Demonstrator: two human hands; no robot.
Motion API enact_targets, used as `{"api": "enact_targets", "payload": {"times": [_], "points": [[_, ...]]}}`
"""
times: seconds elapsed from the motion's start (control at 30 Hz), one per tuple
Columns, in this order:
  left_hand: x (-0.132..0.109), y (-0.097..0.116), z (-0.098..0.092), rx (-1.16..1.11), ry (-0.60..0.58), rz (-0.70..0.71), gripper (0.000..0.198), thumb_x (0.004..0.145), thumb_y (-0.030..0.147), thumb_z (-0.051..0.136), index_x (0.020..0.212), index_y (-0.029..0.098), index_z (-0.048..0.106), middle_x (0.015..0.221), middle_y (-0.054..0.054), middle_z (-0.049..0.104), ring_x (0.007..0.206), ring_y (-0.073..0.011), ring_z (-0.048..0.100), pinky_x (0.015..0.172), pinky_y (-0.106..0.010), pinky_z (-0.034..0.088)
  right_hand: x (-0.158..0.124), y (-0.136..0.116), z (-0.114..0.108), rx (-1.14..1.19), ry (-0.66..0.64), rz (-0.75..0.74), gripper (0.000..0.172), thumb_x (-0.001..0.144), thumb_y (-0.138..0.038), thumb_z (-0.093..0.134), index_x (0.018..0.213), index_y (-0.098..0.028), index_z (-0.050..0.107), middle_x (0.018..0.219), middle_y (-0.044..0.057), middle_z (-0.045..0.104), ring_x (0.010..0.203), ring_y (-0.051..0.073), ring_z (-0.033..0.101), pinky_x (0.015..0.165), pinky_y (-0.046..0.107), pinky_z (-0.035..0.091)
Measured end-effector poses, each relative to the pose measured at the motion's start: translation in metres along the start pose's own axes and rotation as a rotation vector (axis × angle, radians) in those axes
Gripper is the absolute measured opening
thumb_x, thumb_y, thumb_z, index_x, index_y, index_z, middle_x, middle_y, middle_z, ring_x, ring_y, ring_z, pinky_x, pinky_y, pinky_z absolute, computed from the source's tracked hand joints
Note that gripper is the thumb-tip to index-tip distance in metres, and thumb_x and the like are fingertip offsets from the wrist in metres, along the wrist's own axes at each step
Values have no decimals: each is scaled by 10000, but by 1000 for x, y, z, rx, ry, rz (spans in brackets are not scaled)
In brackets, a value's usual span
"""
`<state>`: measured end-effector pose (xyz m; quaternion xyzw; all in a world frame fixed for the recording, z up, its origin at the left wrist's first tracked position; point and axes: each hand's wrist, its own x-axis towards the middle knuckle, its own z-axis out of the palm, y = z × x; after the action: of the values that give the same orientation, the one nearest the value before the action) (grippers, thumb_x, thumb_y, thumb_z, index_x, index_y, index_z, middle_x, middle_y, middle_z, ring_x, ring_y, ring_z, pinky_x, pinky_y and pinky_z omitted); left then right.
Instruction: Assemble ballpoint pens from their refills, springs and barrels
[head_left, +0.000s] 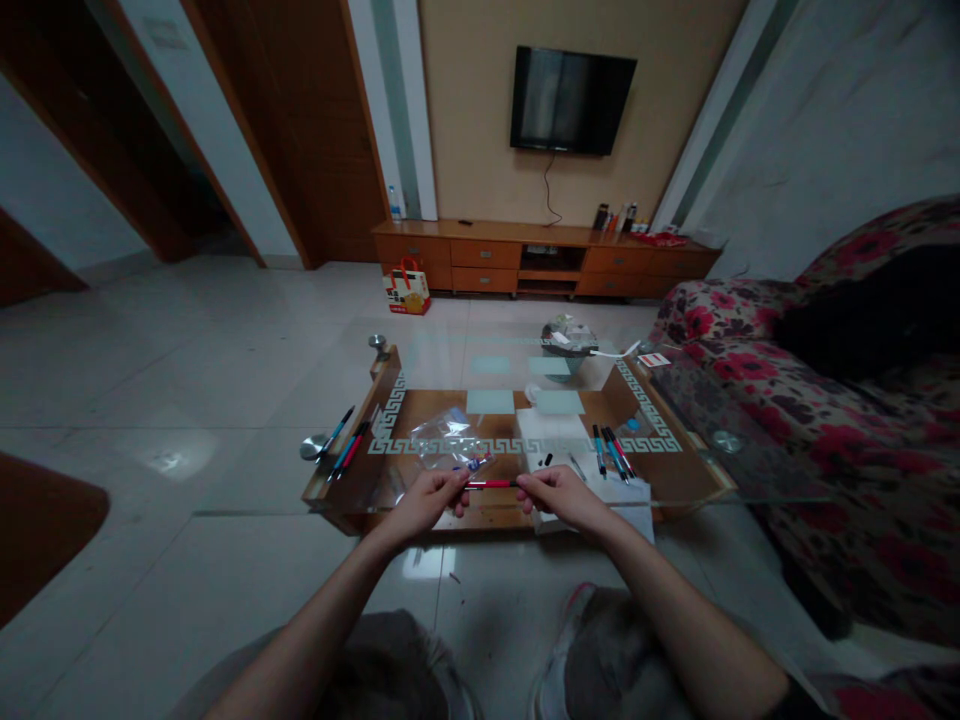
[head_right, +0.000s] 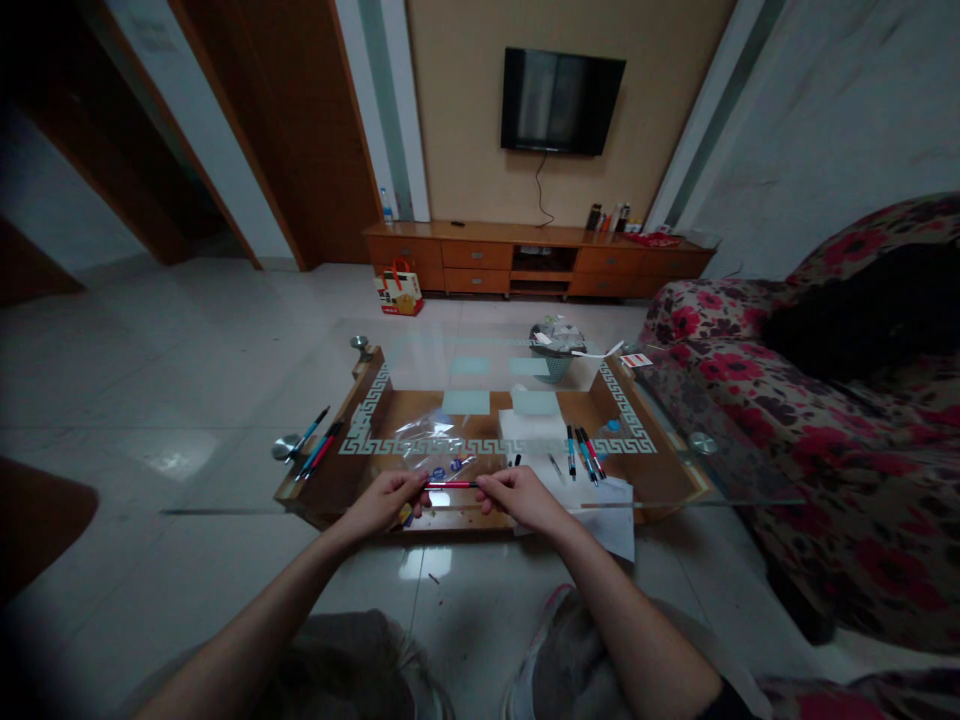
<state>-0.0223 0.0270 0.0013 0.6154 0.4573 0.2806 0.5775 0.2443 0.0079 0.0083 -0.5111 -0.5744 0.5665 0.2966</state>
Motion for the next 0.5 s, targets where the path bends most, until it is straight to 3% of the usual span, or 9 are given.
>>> {"api": "enact_targets", "payload": {"times": [0.1, 0.2, 0.37, 0.5], "points": [[0, 1, 0, 32, 16, -22, 653, 912, 660, 391, 638, 127, 648, 481, -10, 559, 467, -111, 489, 521, -214, 358, 0, 1, 0, 28, 14, -75, 411, 748, -538, 736, 881, -149, 751, 789, 59, 727, 695, 159, 620, 655, 269, 462], [0, 2, 0, 29, 7, -41, 675, 912, 666, 384, 650, 117, 677, 494, -33, 598, 484, -123, 520, 543, -223, 381, 0, 1, 0, 78, 28, -63, 406, 715, -493, 776, 938, -156, 742, 812, 60, 728, 765, 181, 651, 716, 293, 491], [1, 3, -1, 30, 22, 37, 558, 885, 611, 519, 806, 103, 738, 747, -95, 738, 677, -170, 629, 665, -252, 446, -1, -4, 2, 63, 30, -8, 469, 714, -517, 779, 1023, -171, 709, 799, 39, 706, 632, 122, 580, 534, 222, 398], [1, 4, -3, 55, 22, 108, 450, 892, 527, 574, 813, 119, 745, 804, -85, 743, 736, -171, 636, 710, -257, 458, 1, -5, 4, 124, -23, 98, 583, 810, -692, 580, 962, -143, 703, 777, 62, 702, 527, 95, 514, 445, 208, 284]]}}
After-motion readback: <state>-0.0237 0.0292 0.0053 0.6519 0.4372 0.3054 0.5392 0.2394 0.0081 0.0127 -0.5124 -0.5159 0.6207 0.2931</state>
